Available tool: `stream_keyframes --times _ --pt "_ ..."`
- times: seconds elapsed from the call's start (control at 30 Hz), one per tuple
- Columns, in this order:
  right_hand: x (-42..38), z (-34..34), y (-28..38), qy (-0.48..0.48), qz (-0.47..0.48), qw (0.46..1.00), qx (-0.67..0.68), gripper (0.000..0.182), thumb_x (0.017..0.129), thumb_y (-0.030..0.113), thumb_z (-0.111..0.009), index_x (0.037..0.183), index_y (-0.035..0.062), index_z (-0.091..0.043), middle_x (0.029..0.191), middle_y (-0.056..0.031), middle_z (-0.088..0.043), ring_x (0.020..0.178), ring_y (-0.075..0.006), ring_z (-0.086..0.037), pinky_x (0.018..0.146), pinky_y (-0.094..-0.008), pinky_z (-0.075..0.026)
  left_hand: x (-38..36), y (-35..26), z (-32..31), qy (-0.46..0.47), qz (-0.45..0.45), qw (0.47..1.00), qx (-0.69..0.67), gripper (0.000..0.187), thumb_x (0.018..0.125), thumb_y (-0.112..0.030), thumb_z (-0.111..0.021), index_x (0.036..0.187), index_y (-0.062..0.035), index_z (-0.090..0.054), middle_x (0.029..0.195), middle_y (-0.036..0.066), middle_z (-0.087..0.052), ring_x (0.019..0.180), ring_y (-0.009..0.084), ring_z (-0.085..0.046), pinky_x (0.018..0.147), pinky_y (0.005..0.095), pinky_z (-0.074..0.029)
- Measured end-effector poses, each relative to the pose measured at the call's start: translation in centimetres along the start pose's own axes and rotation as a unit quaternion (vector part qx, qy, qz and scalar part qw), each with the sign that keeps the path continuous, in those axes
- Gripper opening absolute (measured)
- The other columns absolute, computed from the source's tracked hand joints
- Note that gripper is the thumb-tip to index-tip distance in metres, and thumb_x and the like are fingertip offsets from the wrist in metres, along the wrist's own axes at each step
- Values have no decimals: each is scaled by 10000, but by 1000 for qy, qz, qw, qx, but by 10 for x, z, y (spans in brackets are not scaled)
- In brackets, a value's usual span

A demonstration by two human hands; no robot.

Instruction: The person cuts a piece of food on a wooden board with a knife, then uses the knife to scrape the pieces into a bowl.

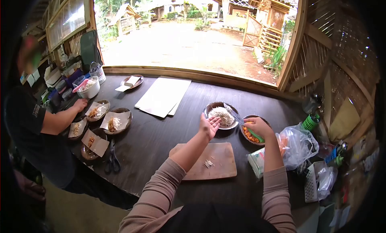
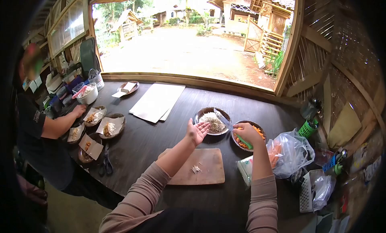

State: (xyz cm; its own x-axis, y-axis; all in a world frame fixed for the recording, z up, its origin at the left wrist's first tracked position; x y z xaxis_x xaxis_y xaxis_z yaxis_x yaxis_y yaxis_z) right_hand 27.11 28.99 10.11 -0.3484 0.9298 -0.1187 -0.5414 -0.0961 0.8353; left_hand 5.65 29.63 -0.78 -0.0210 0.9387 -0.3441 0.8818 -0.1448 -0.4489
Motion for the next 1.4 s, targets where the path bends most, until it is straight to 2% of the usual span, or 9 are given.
stream_keyframes --times 0.23,0.33,0.37,0.43,0.57,0.77,0.97,1.07,1.4 --pt "18 -2 14 -90 44 974 -202 369 883 173 -644 1241 86 -652 967 -174 -720 883 -209 -692 802 -326 -526 35 -17 -3 -10 -37 996 86 842 979 -645 -245 1422 68 -313 1443 278 -420 1346 341 -437 1159 438 -281" --pt "7 2 24 -151 60 954 -251 337 901 168 -606 1224 78 -643 1083 -237 -676 1007 -411 -648 919 -461 -488 41 -29 -17 43 -95 983 153 895 967 -674 -251 1479 60 -239 1508 284 -344 1426 343 -329 1198 418 -162" --pt "8 1 15 -150 58 955 -251 337 901 168 -606 1224 78 -643 1083 -237 -676 1007 -411 -648 919 -461 -488 38 -35 -26 74 -163 927 331 854 976 -665 -232 1511 -2 -178 1540 252 -301 1451 339 -269 1196 436 -139" --pt "-1 -5 17 -148 127 949 -249 356 898 160 -589 1241 73 -628 953 -226 -699 850 -348 -699 783 -422 -547 28 -31 -46 129 -277 706 639 795 994 -649 -194 1576 -125 -55 1604 188 -216 1500 332 -149 1193 471 -93" --pt "-49 -8 17 -76 -47 986 -138 366 920 159 -587 1274 72 -605 833 -172 -698 673 -233 -688 656 -368 -551 -7 -34 -54 106 -266 596 750 792 959 -701 -237 1572 -204 -160 1626 117 -185 1506 334 -127 1114 688 -62" --pt "-111 -36 -4 54 19 995 -86 390 970 172 -570 1352 94 -558 746 -30 -619 567 -99 -607 533 -263 -504 -66 -50 -32 72 -176 560 806 737 971 -668 -278 1476 -146 -402 1543 121 -375 1443 312 -303 1086 709 -154" --pt "-164 -84 -39 150 -22 985 -79 410 973 155 -562 1380 113 -539 819 -59 -652 631 -124 -635 623 -286 -536 -112 -40 30 208 -101 540 809 639 1011 -577 -317 1467 -141 -419 1531 123 -394 1436 274 -324 1081 718 -152" --pt "-177 -98 -40 156 -1 986 -52 415 982 162 -561 1394 119 -532 804 -48 -648 628 -116 -630 631 -279 -536 -181 -42 23 176 -89 366 909 618 1019 -522 -349 1503 -137 -362 1554 102 -365 1448 240 -312 1084 733 -92" --pt "-208 -84 -44 39 -29 999 -4 412 960 155 -592 1364 79 -562 782 -41 -639 600 -95 -612 561 -268 -512 -239 8 61 194 -138 275 932 744 980 -563 -399 1514 -54 -296 1584 105 -300 1479 261 -244 1050 791 -79"
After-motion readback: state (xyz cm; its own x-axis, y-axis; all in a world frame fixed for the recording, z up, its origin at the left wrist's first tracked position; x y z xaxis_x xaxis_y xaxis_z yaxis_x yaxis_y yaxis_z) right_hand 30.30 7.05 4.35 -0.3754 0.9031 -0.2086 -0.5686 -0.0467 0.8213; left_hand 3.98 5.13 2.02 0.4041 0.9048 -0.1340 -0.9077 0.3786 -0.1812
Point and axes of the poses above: each hand's wrist, its own x-axis towards the middle knuckle, its own z-axis out of the back of the hand, y = z × x, the point moved 8 cm from there along x, towards the middle knuckle
